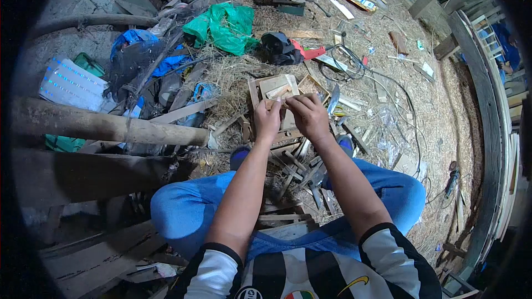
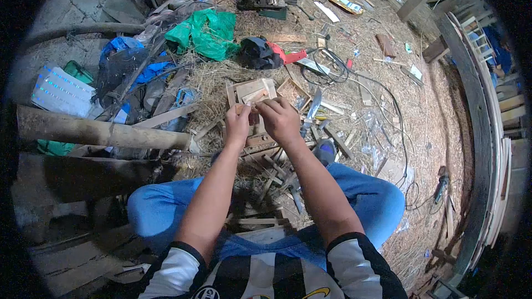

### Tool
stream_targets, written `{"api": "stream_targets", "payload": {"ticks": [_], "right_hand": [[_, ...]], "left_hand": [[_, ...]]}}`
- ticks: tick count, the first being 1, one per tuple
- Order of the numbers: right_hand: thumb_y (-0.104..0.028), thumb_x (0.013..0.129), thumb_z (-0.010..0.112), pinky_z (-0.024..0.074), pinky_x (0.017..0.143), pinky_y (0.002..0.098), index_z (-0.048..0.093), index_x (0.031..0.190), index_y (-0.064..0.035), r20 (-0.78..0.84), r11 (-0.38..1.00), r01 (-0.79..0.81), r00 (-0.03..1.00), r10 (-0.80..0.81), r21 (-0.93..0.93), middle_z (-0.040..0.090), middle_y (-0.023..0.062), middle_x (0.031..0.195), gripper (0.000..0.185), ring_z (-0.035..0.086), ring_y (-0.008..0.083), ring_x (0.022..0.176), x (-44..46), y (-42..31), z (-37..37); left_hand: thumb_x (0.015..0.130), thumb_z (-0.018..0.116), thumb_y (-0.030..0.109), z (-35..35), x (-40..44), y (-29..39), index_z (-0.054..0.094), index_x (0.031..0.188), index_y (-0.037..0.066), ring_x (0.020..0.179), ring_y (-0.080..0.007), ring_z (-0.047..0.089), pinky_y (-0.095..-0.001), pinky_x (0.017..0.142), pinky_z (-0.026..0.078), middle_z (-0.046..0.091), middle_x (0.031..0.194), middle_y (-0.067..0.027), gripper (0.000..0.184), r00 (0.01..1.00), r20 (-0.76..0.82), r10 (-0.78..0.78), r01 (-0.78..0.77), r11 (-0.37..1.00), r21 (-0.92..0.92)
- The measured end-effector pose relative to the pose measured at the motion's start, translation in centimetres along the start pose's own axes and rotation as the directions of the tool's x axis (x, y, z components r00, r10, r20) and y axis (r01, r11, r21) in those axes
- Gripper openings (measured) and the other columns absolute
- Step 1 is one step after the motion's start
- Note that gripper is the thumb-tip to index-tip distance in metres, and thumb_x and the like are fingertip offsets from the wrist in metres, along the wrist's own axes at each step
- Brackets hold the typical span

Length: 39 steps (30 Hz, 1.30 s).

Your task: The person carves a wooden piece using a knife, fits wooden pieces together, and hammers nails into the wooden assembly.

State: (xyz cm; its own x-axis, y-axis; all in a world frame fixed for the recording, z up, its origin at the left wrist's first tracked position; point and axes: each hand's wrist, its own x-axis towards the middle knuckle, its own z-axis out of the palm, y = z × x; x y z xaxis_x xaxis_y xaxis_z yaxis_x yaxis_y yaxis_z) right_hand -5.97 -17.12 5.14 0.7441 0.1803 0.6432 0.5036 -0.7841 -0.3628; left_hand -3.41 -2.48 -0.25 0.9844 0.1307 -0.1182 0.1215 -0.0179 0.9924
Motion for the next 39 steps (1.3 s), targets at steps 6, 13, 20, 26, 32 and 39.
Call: {"api": "stream_targets", "payload": {"ticks": [6, 13, 20, 26, 32, 39], "right_hand": [[-0.007, 0.073, 0.072, 0.0560, 0.074, 0.0344, 0.072, 0.103, -0.0113, 0.030, 1.000, 0.000, 1.000, 0.001, -0.014, 0.070, 0.0016, 0.101, 0.030, 0.064, 0.0241, 0.088, 0.0, 0.1, -0.4], [-0.014, 0.087, 0.073, 0.0535, 0.076, 0.0320, 0.068, 0.120, -0.0064, -0.157, 0.860, -0.464, 0.852, 0.499, 0.213, 0.070, 0.0128, 0.100, 0.033, 0.067, 0.0210, 0.085, -1.9, 5.6, -1.0], [-0.024, 0.088, 0.067, 0.0540, 0.076, 0.0444, 0.070, 0.106, -0.0030, -0.194, 0.573, -0.818, 0.570, 0.798, -0.047, 0.071, 0.0205, 0.094, 0.028, 0.068, 0.0366, 0.081, -13.1, 15.3, 0.2], [-0.033, 0.081, 0.069, 0.0518, 0.089, 0.0493, 0.068, 0.100, 0.0020, 0.150, 0.205, -0.875, 0.153, 0.977, -0.439, 0.069, 0.0265, 0.098, 0.040, 0.066, 0.0422, 0.100, -22.4, 19.9, 0.4], [-0.021, 0.088, 0.059, 0.0505, 0.097, 0.0475, 0.053, 0.120, 0.0050, 0.141, 0.142, -0.807, 0.074, 0.987, -0.574, 0.061, 0.0282, 0.124, 0.042, 0.062, 0.0407, 0.113, -25.7, 25.2, -0.2], [-0.015, 0.093, 0.054, 0.0524, 0.095, 0.0487, 0.050, 0.125, -0.0019, 0.209, 0.160, -0.740, 0.026, 0.978, -0.653, 0.062, 0.0266, 0.124, 0.035, 0.062, 0.0420, 0.114, -27.8, 26.8, -0.4]], "left_hand": [[0.097, 0.062, 0.021, 0.1, 0.0, -0.3, 0.066, 0.087, 0.002, 0.065, -0.0102, 0.059, -0.0276, 0.060, 0.046, 0.068, 0.077, -0.0035, 0.022, 1.000, 0.016, 0.003, -0.003, 1.000, -0.022], [0.095, 0.065, 0.020, 0.1, -1.2, 2.6, 0.060, 0.083, 0.005, 0.052, -0.0091, 0.050, -0.0259, 0.049, 0.038, 0.055, 0.063, 0.0004, 0.020, 0.990, 0.052, -0.133, 0.138, 0.983, -0.122], [0.096, 0.065, 0.024, 0.3, -0.5, 1.1, 0.058, 0.079, 0.004, 0.052, -0.0089, 0.050, -0.0265, 0.049, 0.038, 0.055, 0.061, 0.0003, 0.027, 0.995, 0.034, -0.095, 0.099, 0.989, -0.110], [0.096, 0.066, 0.022, 0.4, -0.4, 1.1, 0.056, 0.075, 0.006, 0.052, -0.0086, 0.047, -0.0264, 0.050, 0.038, 0.053, 0.061, 0.0011, 0.028, 0.997, 0.015, -0.077, 0.078, 0.990, -0.115], [0.097, 0.064, 0.024, 0.1, -0.6, 1.6, 0.060, 0.086, 0.007, 0.060, -0.0085, 0.052, -0.0243, 0.056, 0.042, 0.055, 0.068, 0.0007, 0.021, 0.993, 0.064, -0.104, 0.111, 0.987, -0.114], [0.096, 0.064, 0.026, 0.0, -0.5, 1.4, 0.058, 0.084, 0.007, 0.060, -0.0093, 0.053, -0.0247, 0.056, 0.043, 0.056, 0.069, -0.0004, 0.023, 0.993, 0.047, -0.107, 0.111, 0.991, -0.079]]}}
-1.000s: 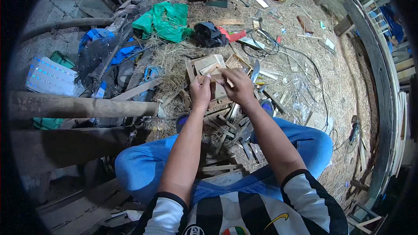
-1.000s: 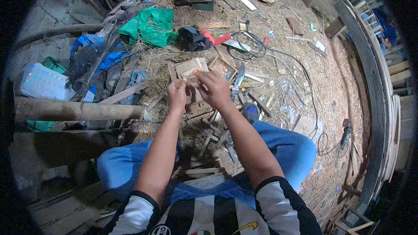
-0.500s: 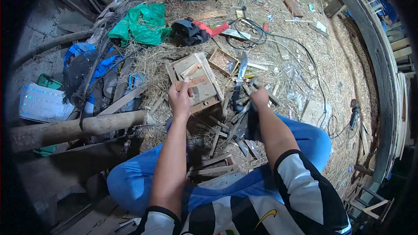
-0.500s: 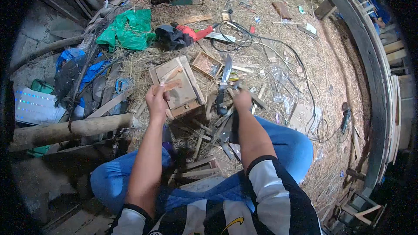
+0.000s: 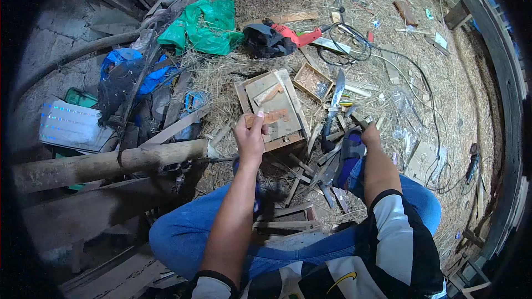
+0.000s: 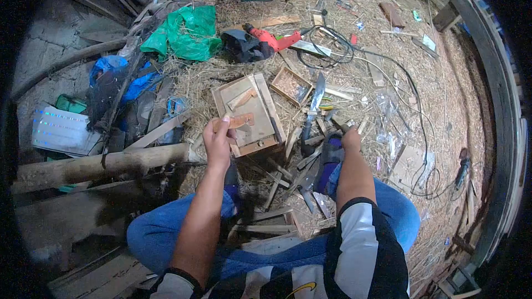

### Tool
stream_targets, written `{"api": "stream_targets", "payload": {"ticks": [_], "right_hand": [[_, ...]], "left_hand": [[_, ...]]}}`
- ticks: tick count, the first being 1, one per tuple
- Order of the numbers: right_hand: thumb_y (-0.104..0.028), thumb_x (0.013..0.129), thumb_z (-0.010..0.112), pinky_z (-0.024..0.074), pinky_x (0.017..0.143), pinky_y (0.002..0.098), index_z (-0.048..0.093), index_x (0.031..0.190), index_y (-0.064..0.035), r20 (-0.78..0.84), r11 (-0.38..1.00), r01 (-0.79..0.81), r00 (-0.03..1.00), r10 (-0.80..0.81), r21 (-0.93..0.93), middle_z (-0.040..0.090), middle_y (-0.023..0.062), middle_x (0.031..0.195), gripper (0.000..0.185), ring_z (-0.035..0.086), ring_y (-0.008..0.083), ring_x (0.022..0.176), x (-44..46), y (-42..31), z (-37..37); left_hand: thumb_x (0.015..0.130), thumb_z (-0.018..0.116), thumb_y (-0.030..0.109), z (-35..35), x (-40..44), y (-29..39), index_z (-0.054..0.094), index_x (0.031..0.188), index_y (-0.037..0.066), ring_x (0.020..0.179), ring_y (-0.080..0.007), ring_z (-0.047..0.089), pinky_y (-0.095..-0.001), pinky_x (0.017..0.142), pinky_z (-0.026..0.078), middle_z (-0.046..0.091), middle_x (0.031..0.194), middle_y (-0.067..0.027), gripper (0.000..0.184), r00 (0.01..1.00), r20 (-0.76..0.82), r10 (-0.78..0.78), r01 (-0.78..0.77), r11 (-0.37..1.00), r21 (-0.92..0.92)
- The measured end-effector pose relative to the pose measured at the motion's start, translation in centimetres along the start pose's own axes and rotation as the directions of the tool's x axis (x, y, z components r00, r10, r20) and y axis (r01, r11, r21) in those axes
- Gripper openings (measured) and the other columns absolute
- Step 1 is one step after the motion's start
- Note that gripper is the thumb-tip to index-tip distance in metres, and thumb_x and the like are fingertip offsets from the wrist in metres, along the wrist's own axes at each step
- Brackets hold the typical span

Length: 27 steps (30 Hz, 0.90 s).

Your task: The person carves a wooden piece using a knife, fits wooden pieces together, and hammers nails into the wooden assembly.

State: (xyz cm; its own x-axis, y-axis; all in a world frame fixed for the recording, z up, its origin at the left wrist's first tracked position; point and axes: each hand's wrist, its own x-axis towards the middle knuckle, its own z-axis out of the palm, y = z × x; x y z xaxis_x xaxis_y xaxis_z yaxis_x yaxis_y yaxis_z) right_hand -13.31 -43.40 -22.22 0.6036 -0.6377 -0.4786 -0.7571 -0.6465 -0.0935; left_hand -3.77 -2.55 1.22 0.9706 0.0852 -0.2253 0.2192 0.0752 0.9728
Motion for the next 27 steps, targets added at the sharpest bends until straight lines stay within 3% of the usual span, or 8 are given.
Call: {"api": "stream_targets", "payload": {"ticks": [5, 7, 11, 13, 17, 20, 22, 27], "right_hand": [[-0.016, 0.093, 0.054, 0.0537, 0.094, 0.0463, 0.051, 0.125, -0.0045, 0.010, 0.993, -0.029, 0.999, 0.031, -0.114, 0.066, 0.0234, 0.118, 0.035, 0.064, 0.0404, 0.112, -0.9, -0.6, -0.8], [-0.015, 0.088, 0.059, 0.0524, 0.092, 0.0506, 0.053, 0.120, -0.0015, 0.043, 0.989, 0.085, 0.996, -0.080, -0.124, 0.066, 0.0288, 0.115, 0.035, 0.064, 0.0445, 0.107, -1.5, -0.2, -1.5], [-0.020, 0.088, 0.060, 0.0522, 0.092, 0.0503, 0.057, 0.118, 0.0003, 0.000, 0.973, 0.167, 0.986, -0.169, -0.158, 0.067, 0.0247, 0.114, 0.036, 0.065, 0.0426, 0.107, -3.6, -1.8, -3.8], [-0.026, 0.087, 0.063, 0.0516, 0.092, 0.0505, 0.060, 0.115, 0.0012, 0.095, 0.985, 0.161, 0.983, -0.156, -0.053, 0.068, 0.0224, 0.112, 0.039, 0.065, 0.0416, 0.106, -6.1, -4.8, -7.1], [-0.032, 0.086, 0.065, 0.0514, 0.091, 0.0508, 0.061, 0.115, 0.0005, 0.022, 0.994, 0.107, 0.994, -0.107, 0.018, 0.069, 0.0249, 0.107, 0.043, 0.066, 0.0425, 0.103, -10.3, -9.6, -10.6], [-0.020, 0.087, 0.058, 0.0524, 0.089, 0.0496, 0.064, 0.115, -0.0013, -0.132, 0.975, 0.175, 0.979, -0.157, 0.137, 0.068, 0.0267, 0.107, 0.034, 0.066, 0.0436, 0.103, -15.2, -13.2, -13.9], [-0.025, 0.090, 0.063, 0.0507, 0.083, 0.0530, 0.059, 0.123, -0.0037, -0.368, 0.844, 0.421, 0.882, -0.294, 0.333, 0.068, 0.0291, 0.102, 0.039, 0.067, 0.0453, 0.096, -18.8, -14.8, -15.9], [-0.014, 0.092, 0.058, 0.0511, 0.078, 0.0510, 0.054, 0.136, -0.0201, -0.375, 0.689, 0.598, 0.799, -0.471, 0.409, 0.067, 0.0286, 0.100, 0.045, 0.066, 0.0461, 0.092, -31.2, -17.5, -21.0]], "left_hand": [[0.096, 0.064, 0.026, 0.0, -0.1, 0.0, 0.058, 0.086, 0.007, 0.059, -0.0095, 0.053, -0.0245, 0.055, 0.042, 0.056, 0.068, 0.0001, 0.022, 1.000, -0.007, 0.006, -0.006, 0.999, -0.038], [0.096, 0.064, 0.024, -0.4, 0.0, -0.2, 0.058, 0.086, 0.006, 0.058, -0.0094, 0.053, -0.0247, 0.055, 0.042, 0.056, 0.068, 0.0002, 0.021, 1.000, 0.011, -0.007, 0.008, 1.000, -0.026], [0.097, 0.063, 0.023, -0.4, 0.2, -0.4, 0.059, 0.081, 0.005, 0.055, -0.0085, 0.053, -0.0250, 0.052, 0.040, 0.058, 0.063, -0.0002, 0.025, 0.999, 0.019, 0.035, -0.035, 0.999, 0.003], [0.097, 0.063, 0.022, -0.5, 0.1, 0.0, 0.058, 0.082, 0.005, 0.055, -0.0091, 0.052, -0.0252, 0.053, 0.041, 0.057, 0.065, 0.0000, 0.023, 0.999, 0.031, 0.025, -0.026, 0.999, 0.022], [0.096, 0.063, 0.019, -0.5, -0.5, 0.7, 0.059, 0.081, 0.005, 0.055, -0.0098, 0.051, -0.0260, 0.053, 0.041, 0.055, 0.065, 0.0000, 0.021, 0.997, 0.064, 0.040, -0.040, 0.999, -0.007], [0.095, 0.062, 0.019, -0.4, 0.0, -0.1, 0.059, 0.081, 0.004, 0.055, -0.0098, 0.051, -0.0266, 0.052, 0.040, 0.055, 0.063, -0.0003, 0.021, 0.998, 0.050, 0.025, -0.023, 0.999, -0.042], [0.095, 0.063, 0.022, -0.4, 0.0, 0.1, 0.058, 0.080, 0.005, 0.053, -0.0096, 0.052, -0.0270, 0.051, 0.041, 0.056, 0.062, -0.0006, 0.023, 0.999, 0.042, 0.034, -0.033, 0.999, -0.020], [0.095, 0.061, 0.021, 0.0, -0.5, 1.4, 0.063, 0.081, 0.003, 0.056, -0.0101, 0.052, -0.0280, 0.053, 0.041, 0.057, 0.064, -0.0002, 0.023, 0.999, 0.031, -0.029, 0.029, 1.000, 0.001]]}}
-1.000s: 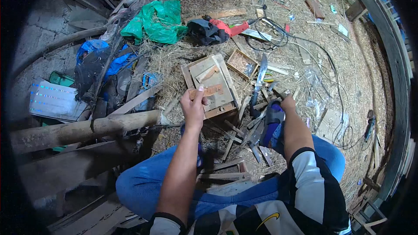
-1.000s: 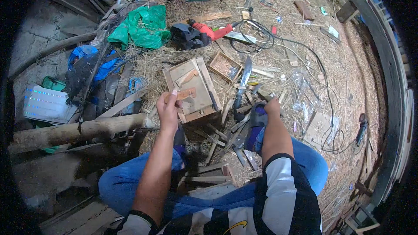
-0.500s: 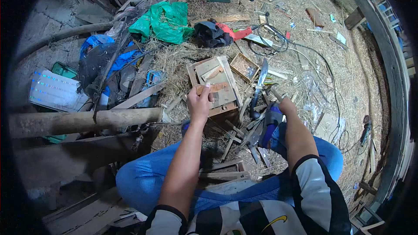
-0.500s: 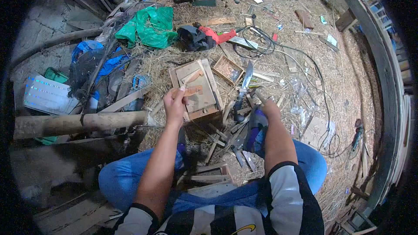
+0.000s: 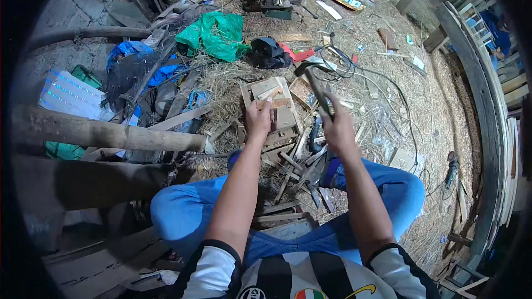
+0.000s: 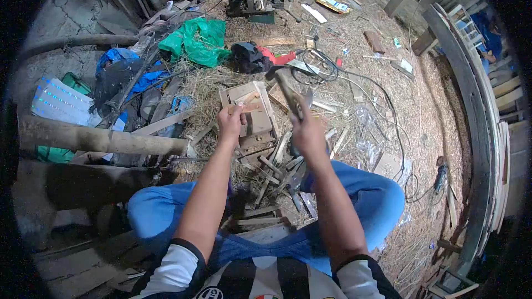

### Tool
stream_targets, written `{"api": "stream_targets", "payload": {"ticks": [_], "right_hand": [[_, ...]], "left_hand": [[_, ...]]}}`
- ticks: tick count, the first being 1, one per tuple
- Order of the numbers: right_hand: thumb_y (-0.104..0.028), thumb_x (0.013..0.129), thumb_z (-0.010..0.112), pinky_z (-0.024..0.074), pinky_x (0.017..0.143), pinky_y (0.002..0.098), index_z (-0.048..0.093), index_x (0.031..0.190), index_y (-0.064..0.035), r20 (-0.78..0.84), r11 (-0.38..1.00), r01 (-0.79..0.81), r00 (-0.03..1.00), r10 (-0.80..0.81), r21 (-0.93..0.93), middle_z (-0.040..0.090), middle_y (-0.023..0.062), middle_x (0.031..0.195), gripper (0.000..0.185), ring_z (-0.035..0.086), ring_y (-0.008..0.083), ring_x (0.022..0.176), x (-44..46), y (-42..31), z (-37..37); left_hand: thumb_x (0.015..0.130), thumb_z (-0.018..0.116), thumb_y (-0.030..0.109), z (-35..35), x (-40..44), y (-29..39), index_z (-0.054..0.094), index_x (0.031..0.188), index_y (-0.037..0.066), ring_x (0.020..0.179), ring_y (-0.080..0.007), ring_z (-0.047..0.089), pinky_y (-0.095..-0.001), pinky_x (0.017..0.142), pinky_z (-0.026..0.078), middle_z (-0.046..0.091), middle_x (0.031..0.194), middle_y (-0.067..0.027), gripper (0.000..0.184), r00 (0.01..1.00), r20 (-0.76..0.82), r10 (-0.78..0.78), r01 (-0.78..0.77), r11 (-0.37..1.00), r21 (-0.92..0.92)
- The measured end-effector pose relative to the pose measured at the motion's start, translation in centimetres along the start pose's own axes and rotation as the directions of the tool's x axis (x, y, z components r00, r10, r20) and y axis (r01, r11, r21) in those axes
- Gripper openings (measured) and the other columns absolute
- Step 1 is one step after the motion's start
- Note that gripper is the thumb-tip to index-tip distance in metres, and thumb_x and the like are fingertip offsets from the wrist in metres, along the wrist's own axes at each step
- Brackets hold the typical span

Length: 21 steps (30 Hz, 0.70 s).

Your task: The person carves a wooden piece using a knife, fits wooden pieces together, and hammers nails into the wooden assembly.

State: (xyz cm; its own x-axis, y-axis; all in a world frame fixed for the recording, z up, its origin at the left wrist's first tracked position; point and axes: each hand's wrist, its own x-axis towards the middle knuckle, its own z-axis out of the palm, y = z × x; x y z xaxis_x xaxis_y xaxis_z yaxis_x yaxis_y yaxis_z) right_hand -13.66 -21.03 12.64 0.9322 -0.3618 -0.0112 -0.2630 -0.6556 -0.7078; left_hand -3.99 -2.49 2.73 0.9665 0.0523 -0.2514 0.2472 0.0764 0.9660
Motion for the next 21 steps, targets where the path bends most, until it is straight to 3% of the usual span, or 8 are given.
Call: {"api": "stream_targets", "payload": {"ticks": [1, 2, 5, 7, 9, 12, 21], "right_hand": [[-0.011, 0.091, 0.057, 0.0512, 0.078, 0.0506, 0.052, 0.140, -0.0273, 0.006, 0.993, 0.115, 0.993, -0.115, 0.028, 0.068, 0.0272, 0.100, 0.053, 0.066, 0.0463, 0.092, -1.8, -1.1, -0.3], [-0.014, 0.091, 0.059, 0.0520, 0.076, 0.0501, 0.046, 0.145, -0.0325, 0.076, 0.994, 0.103, 0.992, -0.101, -0.023, 0.068, 0.0259, 0.103, 0.059, 0.066, 0.0452, 0.091, -2.8, -1.7, -0.7], [-0.013, 0.093, 0.057, 0.0523, 0.073, 0.0513, 0.046, 0.145, -0.0348, 0.094, 0.987, 0.142, 0.986, -0.136, -0.071, 0.068, 0.0248, 0.098, 0.057, 0.067, 0.0441, 0.086, -5.0, -2.9, -0.5], [-0.014, 0.095, 0.054, 0.0518, 0.069, 0.0525, 0.045, 0.146, -0.0377, 0.129, 0.956, 0.161, 0.983, -0.132, -0.245, 0.068, 0.0220, 0.093, 0.057, 0.067, 0.0426, 0.081, -5.6, -3.1, -0.2], [-0.012, 0.094, 0.057, 0.0513, 0.069, 0.0509, 0.045, 0.145, -0.0381, 0.140, 0.953, 0.146, 0.984, -0.112, -0.264, 0.068, 0.0205, 0.092, 0.059, 0.067, 0.0412, 0.081, -5.8, -3.4, -0.1], [-0.010, 0.093, 0.060, 0.0509, 0.068, 0.0492, 0.046, 0.145, -0.0383, 0.155, 0.945, 0.138, 0.983, -0.095, -0.296, 0.068, 0.0189, 0.091, 0.061, 0.067, 0.0396, 0.081, -6.0, -3.3, -0.1], [-0.010, 0.093, 0.059, 0.0507, 0.067, 0.0500, 0.044, 0.146, -0.0387, 0.157, 0.932, 0.130, 0.984, -0.080, -0.338, 0.067, 0.0189, 0.088, 0.062, 0.066, 0.0391, 0.078, -6.1, -3.8, -0.2]], "left_hand": [[0.095, 0.062, 0.021, 0.0, 0.3, -0.9, 0.064, 0.080, 0.002, 0.056, -0.0101, 0.053, -0.0287, 0.055, 0.042, 0.058, 0.065, -0.0006, 0.024, 0.992, -0.045, 0.116, -0.113, 0.992, 0.062], [0.095, 0.062, 0.022, 0.1, 0.8, -2.0, 0.065, 0.080, 0.002, 0.057, -0.0100, 0.054, -0.0294, 0.056, 0.044, 0.060, 0.065, -0.0010, 0.025, 0.970, -0.081, 0.229, -0.217, 0.967, 0.136], [0.094, 0.063, 0.021, -0.4, 0.7, -1.5, 0.062, 0.078, 0.002, 0.058, -0.0103, 0.057, -0.0295, 0.060, 0.047, 0.062, 0.066, -0.0010, 0.026, 0.990, -0.034, 0.140, -0.135, 0.983, 0.122], [0.095, 0.063, 0.021, -0.4, 0.7, -1.8, 0.062, 0.078, 0.002, 0.058, -0.0104, 0.057, -0.0289, 0.059, 0.047, 0.061, 0.066, -0.0007, 0.025, 0.996, -0.002, 0.088, -0.087, 0.988, 0.125], [0.095, 0.062, 0.019, -0.1, 1.3, -2.8, 0.061, 0.082, 0.002, 0.056, -0.0104, 0.057, -0.0280, 0.054, 0.046, 0.060, 0.064, -0.0007, 0.021, 0.996, -0.020, 0.083, -0.082, 0.996, 0.035], [0.091, 0.066, 0.019, 0.0, 1.0, -2.7, 0.063, 0.081, 0.001, 0.051, -0.0136, 0.059, -0.0306, 0.048, 0.046, 0.063, 0.061, -0.0051, 0.021, 0.994, -0.032, 0.109, -0.107, 0.993, 0.048], [0.095, 0.065, 0.020, -0.2, 1.1, -2.9, 0.061, 0.085, 0.003, 0.055, -0.0109, 0.059, -0.0270, 0.052, 0.047, 0.062, 0.066, -0.0027, 0.019, 0.997, -0.003, 0.075, -0.075, 0.997, 0.027]]}}
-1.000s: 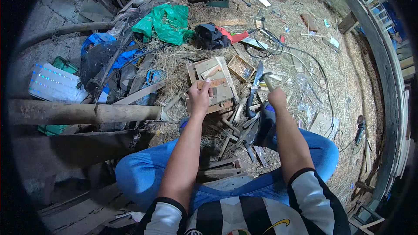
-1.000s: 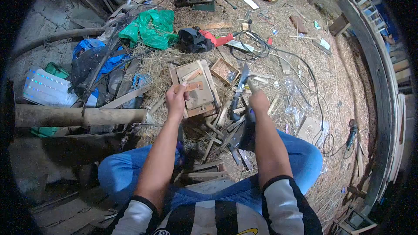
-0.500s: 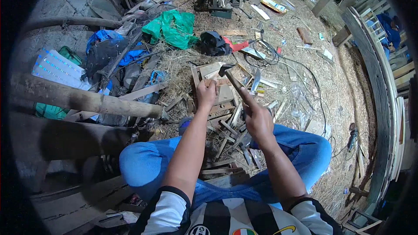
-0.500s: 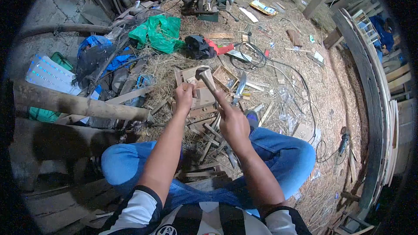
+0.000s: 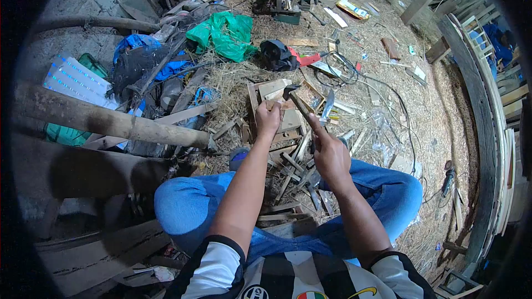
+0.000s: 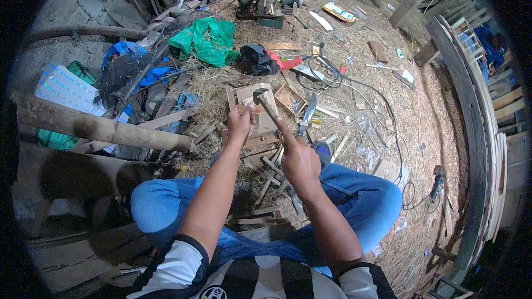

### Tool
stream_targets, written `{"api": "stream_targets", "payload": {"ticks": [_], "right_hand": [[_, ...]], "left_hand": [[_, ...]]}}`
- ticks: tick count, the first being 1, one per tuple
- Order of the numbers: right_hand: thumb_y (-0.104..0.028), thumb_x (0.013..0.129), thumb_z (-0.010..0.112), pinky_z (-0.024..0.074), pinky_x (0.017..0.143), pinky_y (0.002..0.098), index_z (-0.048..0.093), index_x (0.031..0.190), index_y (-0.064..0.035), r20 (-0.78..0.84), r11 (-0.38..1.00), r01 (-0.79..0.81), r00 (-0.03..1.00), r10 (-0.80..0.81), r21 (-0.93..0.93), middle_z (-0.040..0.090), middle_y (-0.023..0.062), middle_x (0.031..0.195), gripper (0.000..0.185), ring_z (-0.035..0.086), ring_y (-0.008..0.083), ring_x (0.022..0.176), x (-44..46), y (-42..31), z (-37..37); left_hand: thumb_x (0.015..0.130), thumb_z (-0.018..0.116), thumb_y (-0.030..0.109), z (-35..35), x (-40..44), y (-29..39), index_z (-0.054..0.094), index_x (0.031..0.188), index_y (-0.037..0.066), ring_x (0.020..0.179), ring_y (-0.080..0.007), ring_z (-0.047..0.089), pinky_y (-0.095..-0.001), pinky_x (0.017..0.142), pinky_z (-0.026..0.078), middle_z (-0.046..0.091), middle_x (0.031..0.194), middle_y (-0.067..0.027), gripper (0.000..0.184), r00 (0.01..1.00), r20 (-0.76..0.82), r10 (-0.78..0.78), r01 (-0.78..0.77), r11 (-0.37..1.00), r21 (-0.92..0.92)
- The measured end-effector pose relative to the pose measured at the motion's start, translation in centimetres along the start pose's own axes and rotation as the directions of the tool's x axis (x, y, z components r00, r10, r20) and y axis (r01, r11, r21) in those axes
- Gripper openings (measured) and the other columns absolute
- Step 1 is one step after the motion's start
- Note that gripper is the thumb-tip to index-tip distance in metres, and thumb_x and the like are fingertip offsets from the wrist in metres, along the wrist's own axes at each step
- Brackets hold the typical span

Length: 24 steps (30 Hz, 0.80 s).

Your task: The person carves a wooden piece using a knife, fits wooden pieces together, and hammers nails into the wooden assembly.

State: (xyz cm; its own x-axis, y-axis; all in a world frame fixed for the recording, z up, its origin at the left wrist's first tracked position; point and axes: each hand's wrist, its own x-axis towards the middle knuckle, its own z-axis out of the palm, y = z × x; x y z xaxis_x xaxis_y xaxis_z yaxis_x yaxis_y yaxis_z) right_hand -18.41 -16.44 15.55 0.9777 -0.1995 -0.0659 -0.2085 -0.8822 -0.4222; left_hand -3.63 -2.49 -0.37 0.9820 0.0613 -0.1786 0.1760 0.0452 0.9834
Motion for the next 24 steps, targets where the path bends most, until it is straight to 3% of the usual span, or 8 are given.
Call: {"api": "stream_targets", "payload": {"ticks": [5, 8, 11, 13, 16, 20, 22, 24], "right_hand": [[-0.012, 0.094, 0.058, 0.0506, 0.067, 0.0505, 0.043, 0.147, -0.0397, -0.016, 1.000, 0.004, 1.000, -0.004, 0.005, 0.066, 0.0187, 0.089, 0.062, 0.066, 0.0390, 0.078, -0.1, 0.0, 0.3], [-0.013, 0.094, 0.057, 0.0505, 0.066, 0.0507, 0.042, 0.147, -0.0396, 0.069, 0.998, -0.028, 0.997, 0.031, -0.050, 0.066, 0.0183, 0.087, 0.061, 0.066, 0.0389, 0.077, -0.1, -0.4, -0.1], [-0.013, 0.095, 0.057, 0.0505, 0.066, 0.0508, 0.042, 0.147, -0.0396, 0.039, 1.000, -0.002, 0.999, 0.002, -0.017, 0.065, 0.0182, 0.086, 0.061, 0.066, 0.0388, 0.076, -0.3, -0.4, 0.2], [-0.013, 0.095, 0.056, 0.0503, 0.066, 0.0510, 0.043, 0.147, -0.0394, -0.077, 0.999, 0.038, 0.996, -0.035, 0.038, 0.065, 0.0177, 0.085, 0.060, 0.065, 0.0388, 0.075, -0.4, -0.3, 0.5], [-0.014, 0.096, 0.056, 0.0500, 0.065, 0.0508, 0.043, 0.147, -0.0383, 0.006, 0.998, 0.011, 1.000, -0.011, -0.065, 0.064, 0.0175, 0.084, 0.058, 0.065, 0.0385, 0.074, -0.2, -0.1, 0.6], [-0.014, 0.096, 0.056, 0.0502, 0.064, 0.0509, 0.043, 0.147, -0.0381, 0.007, 0.999, 0.022, 1.000, -0.022, -0.029, 0.064, 0.0174, 0.084, 0.058, 0.065, 0.0385, 0.075, -0.3, -0.1, 0.4], [-0.014, 0.096, 0.056, 0.0507, 0.064, 0.0504, 0.043, 0.147, -0.0382, -0.100, 0.997, 0.078, 0.992, -0.076, 0.020, 0.064, 0.0177, 0.085, 0.058, 0.065, 0.0385, 0.074, -0.6, 0.1, 0.7], [-0.014, 0.096, 0.056, 0.0509, 0.063, 0.0500, 0.043, 0.147, -0.0381, -0.083, 0.998, 0.053, 0.995, -0.055, -0.020, 0.064, 0.0177, 0.085, 0.058, 0.065, 0.0384, 0.074, -0.6, -0.1, 1.0]], "left_hand": [[0.095, 0.064, 0.019, -0.1, 0.3, -0.7, 0.061, 0.084, 0.003, 0.055, -0.0109, 0.058, -0.0273, 0.051, 0.047, 0.062, 0.066, -0.0021, 0.020, 0.999, -0.001, 0.036, -0.036, 0.999, 0.023], [0.095, 0.064, 0.018, 0.1, 0.1, -0.4, 0.060, 0.083, 0.003, 0.055, -0.0109, 0.057, -0.0273, 0.051, 0.046, 0.061, 0.066, -0.0019, 0.020, 0.999, -0.003, 0.032, -0.032, 0.999, 0.015], [0.095, 0.063, 0.017, 0.1, -0.1, 0.2, 0.059, 0.083, 0.003, 0.054, -0.0112, 0.057, -0.0272, 0.051, 0.046, 0.060, 0.065, -0.0022, 0.019, 1.000, -0.004, -0.003, 0.003, 1.000, -0.022], [0.095, 0.064, 0.017, 0.0, -0.3, 0.3, 0.059, 0.082, 0.003, 0.054, -0.0113, 0.056, -0.0271, 0.051, 0.045, 0.060, 0.065, -0.0025, 0.019, 0.999, 0.001, -0.032, 0.032, 0.998, -0.058], [0.095, 0.064, 0.017, 0.1, -0.3, 0.6, 0.059, 0.083, 0.002, 0.054, -0.0117, 0.056, -0.0275, 0.051, 0.045, 0.060, 0.064, -0.0028, 0.019, 1.000, 0.015, 0.017, -0.016, 1.000, -0.012], [0.095, 0.064, 0.018, 0.0, -0.4, 0.8, 0.059, 0.083, 0.002, 0.054, -0.0116, 0.056, -0.0280, 0.051, 0.045, 0.060, 0.063, -0.0029, 0.021, 0.999, 0.024, 0.028, -0.027, 0.999, -0.040], [0.095, 0.063, 0.019, -0.1, -0.9, 1.3, 0.059, 0.083, 0.002, 0.054, -0.0114, 0.056, -0.0281, 0.051, 0.045, 0.060, 0.064, -0.0029, 0.021, 1.000, 0.012, 0.017, -0.017, 1.000, 0.000], [0.096, 0.063, 0.019, 0.0, -1.2, 1.8, 0.059, 0.083, 0.002, 0.054, -0.0114, 0.056, -0.0280, 0.051, 0.045, 0.060, 0.063, -0.0030, 0.022, 1.000, 0.005, 0.007, -0.007, 1.000, -0.026]]}}
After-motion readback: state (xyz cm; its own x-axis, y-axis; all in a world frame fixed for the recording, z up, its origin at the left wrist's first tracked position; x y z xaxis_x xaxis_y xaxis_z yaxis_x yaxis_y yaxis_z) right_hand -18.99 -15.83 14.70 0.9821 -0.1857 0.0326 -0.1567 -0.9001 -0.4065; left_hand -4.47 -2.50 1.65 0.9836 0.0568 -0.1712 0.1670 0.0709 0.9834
